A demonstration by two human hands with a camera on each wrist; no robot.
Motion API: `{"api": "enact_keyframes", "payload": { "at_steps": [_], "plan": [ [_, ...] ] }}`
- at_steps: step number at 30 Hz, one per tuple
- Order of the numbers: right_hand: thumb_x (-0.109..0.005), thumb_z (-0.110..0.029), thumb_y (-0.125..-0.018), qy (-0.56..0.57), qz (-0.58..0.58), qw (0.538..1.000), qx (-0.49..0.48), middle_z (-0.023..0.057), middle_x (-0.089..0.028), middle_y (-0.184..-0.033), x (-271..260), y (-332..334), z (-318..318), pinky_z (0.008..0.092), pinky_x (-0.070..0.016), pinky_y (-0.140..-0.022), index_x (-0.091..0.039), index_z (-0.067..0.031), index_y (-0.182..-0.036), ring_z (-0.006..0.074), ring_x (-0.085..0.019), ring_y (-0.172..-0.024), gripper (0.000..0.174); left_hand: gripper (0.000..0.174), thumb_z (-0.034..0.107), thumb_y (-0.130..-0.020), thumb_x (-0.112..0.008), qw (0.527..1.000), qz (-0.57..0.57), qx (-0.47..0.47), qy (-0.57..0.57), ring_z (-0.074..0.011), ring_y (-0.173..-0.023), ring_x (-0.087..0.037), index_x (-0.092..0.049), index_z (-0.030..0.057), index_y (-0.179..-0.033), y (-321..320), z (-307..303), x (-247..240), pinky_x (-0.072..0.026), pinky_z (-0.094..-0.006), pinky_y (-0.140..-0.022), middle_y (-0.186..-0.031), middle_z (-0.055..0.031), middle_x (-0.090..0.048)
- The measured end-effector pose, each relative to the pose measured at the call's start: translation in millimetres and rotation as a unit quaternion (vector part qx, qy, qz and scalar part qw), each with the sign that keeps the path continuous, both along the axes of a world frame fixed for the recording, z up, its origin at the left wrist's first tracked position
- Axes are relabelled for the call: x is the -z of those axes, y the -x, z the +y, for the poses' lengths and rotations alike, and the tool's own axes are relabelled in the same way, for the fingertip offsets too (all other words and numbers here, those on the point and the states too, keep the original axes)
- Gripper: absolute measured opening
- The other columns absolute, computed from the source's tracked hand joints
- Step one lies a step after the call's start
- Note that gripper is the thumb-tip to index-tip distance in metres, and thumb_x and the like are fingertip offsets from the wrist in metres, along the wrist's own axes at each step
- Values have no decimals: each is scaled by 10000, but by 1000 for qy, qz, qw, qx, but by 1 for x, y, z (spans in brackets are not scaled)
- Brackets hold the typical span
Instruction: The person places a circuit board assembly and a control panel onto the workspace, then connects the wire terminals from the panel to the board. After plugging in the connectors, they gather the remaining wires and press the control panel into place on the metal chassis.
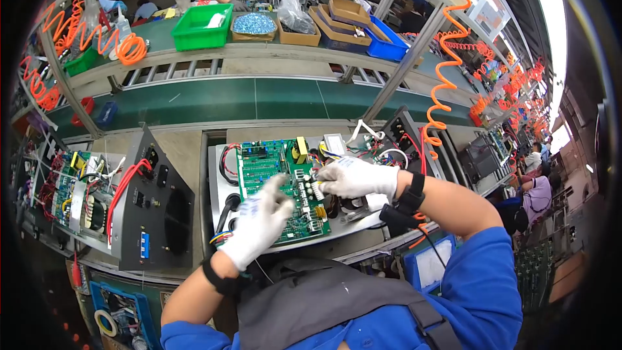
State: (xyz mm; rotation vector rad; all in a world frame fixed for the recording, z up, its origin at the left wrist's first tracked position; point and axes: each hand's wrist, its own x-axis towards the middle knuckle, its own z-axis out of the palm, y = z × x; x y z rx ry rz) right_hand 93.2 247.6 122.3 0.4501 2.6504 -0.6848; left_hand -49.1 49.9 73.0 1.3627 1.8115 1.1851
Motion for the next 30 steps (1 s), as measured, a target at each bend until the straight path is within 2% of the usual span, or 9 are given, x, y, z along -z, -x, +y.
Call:
{"api": "enact_keyframes", "payload": {
  "at_steps": [2,4,6,8,13,20,23,25,30],
  "plan": [
    [-538,-259,-855,-72,-43,996,-39,204,-672,-803,5,4,0,439,-520,-742,-666,4,-870,354,-675,-815,293,481,14,-882,-575,989,35,-64,-132,-161,-817,-631,-458,-10,-1348,19,-17,18,-522,-296,-727,-987,-133,-656],
    [-548,-243,-826,-117,-46,991,-39,204,-672,-774,13,12,-5,444,-527,-712,-670,4,-807,357,-676,-776,276,419,44,-880,-573,993,-9,-96,-64,-269,-825,-652,-507,3,-1292,28,-32,15,-527,-362,-730,-1041,-180,-639],
    [-576,-210,-750,-181,-34,981,-54,201,-670,-708,26,16,-2,456,-534,-631,-674,-1,-688,366,-675,-699,239,420,20,-859,-569,997,29,-72,-28,-289,-858,-643,-524,-1,-1276,37,-40,30,-517,-381,-747,-1028,-181,-635],
    [-585,-217,-742,-208,-53,975,-56,201,-674,-723,33,20,1,454,-534,-616,-680,-6,-706,361,-676,-693,234,448,12,-827,-578,957,262,-27,-119,-317,-904,-626,-526,-8,-1271,45,-42,49,-497,-402,-807,-1029,-170,-631],
    [-599,-215,-736,-210,-75,974,-42,184,-667,-701,37,20,8,457,-523,-587,-683,-23,-707,354,-670,-669,211,457,-62,-738,-525,964,265,-25,-23,-356,-931,-602,-560,3,-1188,55,-48,63,-461,-471,-781,-986,-173,-633],
    [-599,-214,-744,-210,-91,973,-34,172,-660,-689,31,19,5,461,-516,-579,-662,-31,-708,347,-667,-685,197,478,-46,-717,-542,968,248,20,-40,-344,-895,-604,-561,11,-1191,63,-43,73,-436,-453,-714,-984,-168,-630],
    [-591,-209,-766,-197,-143,969,29,194,-660,-728,17,29,-5,456,-517,-609,-655,-8,-776,354,-663,-698,211,482,-37,-720,-536,974,218,54,2,-342,-887,-602,-554,7,-1200,67,-37,79,-420,-451,-713,-987,-169,-626],
    [-586,-207,-773,-201,-179,963,30,191,-663,-740,21,31,-2,450,-517,-614,-656,-13,-797,348,-664,-707,208,482,-28,-703,-563,966,244,36,-79,-322,-681,-612,-548,0,-1184,69,-33,87,-447,-443,-556,-879,-137,-604],
    [-589,-203,-771,-196,-190,961,46,177,-674,-764,45,16,9,447,-506,-597,-654,-35,-805,332,-667,-722,183,468,-30,-704,-555,972,215,48,-79,-316,-649,-609,-549,-1,-1171,70,-25,95,-449,-429,-539,-852,-133,-602]
  ]
}}
